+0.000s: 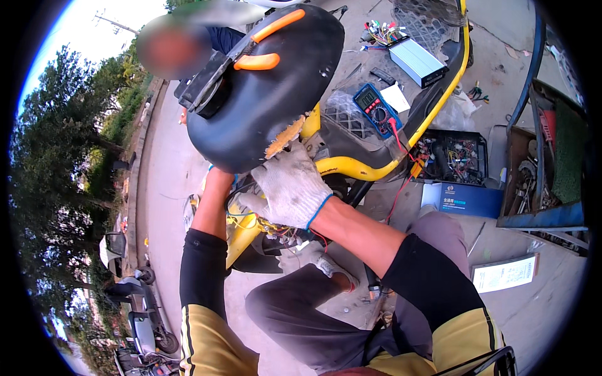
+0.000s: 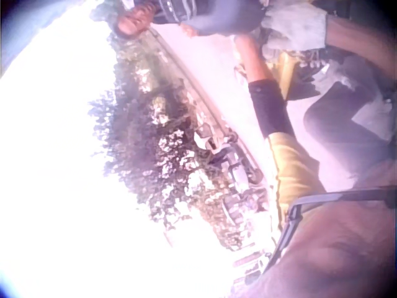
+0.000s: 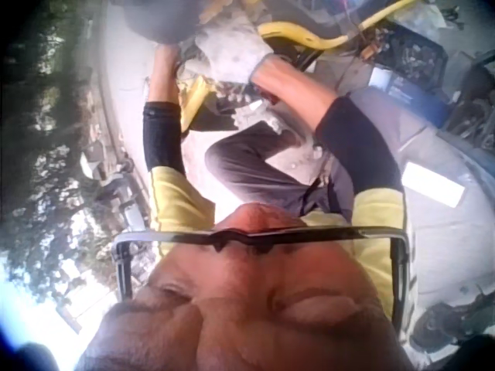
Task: The person works on the exposed wiring under the seat of a yellow electric scooter, using gloved hands to connect and secure wire connectors. A multimeter is visible nearby, and another person sits in the background.
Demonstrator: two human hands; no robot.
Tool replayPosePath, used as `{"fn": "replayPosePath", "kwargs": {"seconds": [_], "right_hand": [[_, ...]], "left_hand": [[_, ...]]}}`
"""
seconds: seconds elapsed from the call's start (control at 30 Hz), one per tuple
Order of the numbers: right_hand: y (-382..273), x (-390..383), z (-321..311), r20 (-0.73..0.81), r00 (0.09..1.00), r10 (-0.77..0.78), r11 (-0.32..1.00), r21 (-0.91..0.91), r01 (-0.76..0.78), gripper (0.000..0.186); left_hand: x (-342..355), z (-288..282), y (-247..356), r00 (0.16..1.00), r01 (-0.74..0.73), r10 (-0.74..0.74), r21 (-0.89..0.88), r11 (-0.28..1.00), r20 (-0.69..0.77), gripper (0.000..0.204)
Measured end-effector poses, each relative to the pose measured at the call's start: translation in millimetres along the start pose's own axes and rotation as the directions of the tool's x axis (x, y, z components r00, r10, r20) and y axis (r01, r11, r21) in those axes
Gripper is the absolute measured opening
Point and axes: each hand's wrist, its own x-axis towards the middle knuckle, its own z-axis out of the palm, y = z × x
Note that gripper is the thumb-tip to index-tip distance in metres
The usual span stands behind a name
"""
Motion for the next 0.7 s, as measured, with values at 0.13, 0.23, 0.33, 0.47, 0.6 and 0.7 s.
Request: {"fn": "replayPosePath", "kwargs": {"seconds": [0.13,0.23,0.33,0.47,0.6,0.7], "right_hand": [[2.1,2.2,-8.9,0.098,0.995,0.003,0.996,-0.091,0.006,0.058],[4.9,-1.5,-8.2,0.079,0.997,-0.010,0.999,-0.037,0.013,0.059],[7.4,-3.8,-5.0,0.002,1.000,-0.021,1.000,-0.022,0.021,0.060],[7.7,-5.9,-2.6,-0.132,0.991,-0.001,0.996,0.090,0.013,0.047],[6.5,-5.1,-3.1,0.031,0.999,0.040,0.998,0.052,-0.041,0.053],[5.3,-4.2,-2.2,0.020,0.999,0.044,0.997,0.066,-0.045,0.060]], "left_hand": [[-2.4,0.0,-25.9,0.998,0.021,-0.010,-0.182,0.983,0.062,0.044],[-13.0,-12.8,-48.0,0.996,0.075,-0.045,-0.435,0.897,0.079,0.045],[-17.3,-32.5,-53.1,0.997,0.081,-0.060,-0.550,0.831,0.057,0.044],[-21.4,-32.4,-44.5,0.998,-0.045,0.056,-0.242,0.969,0.038,0.044],[-26.5,-24.8,-20.3,0.993,-0.108,0.101,0.130,0.986,0.057,0.045],[-29.4,-29.3,-1.6,0.996,-0.076,0.066,0.178,0.981,0.060,0.044]]}}
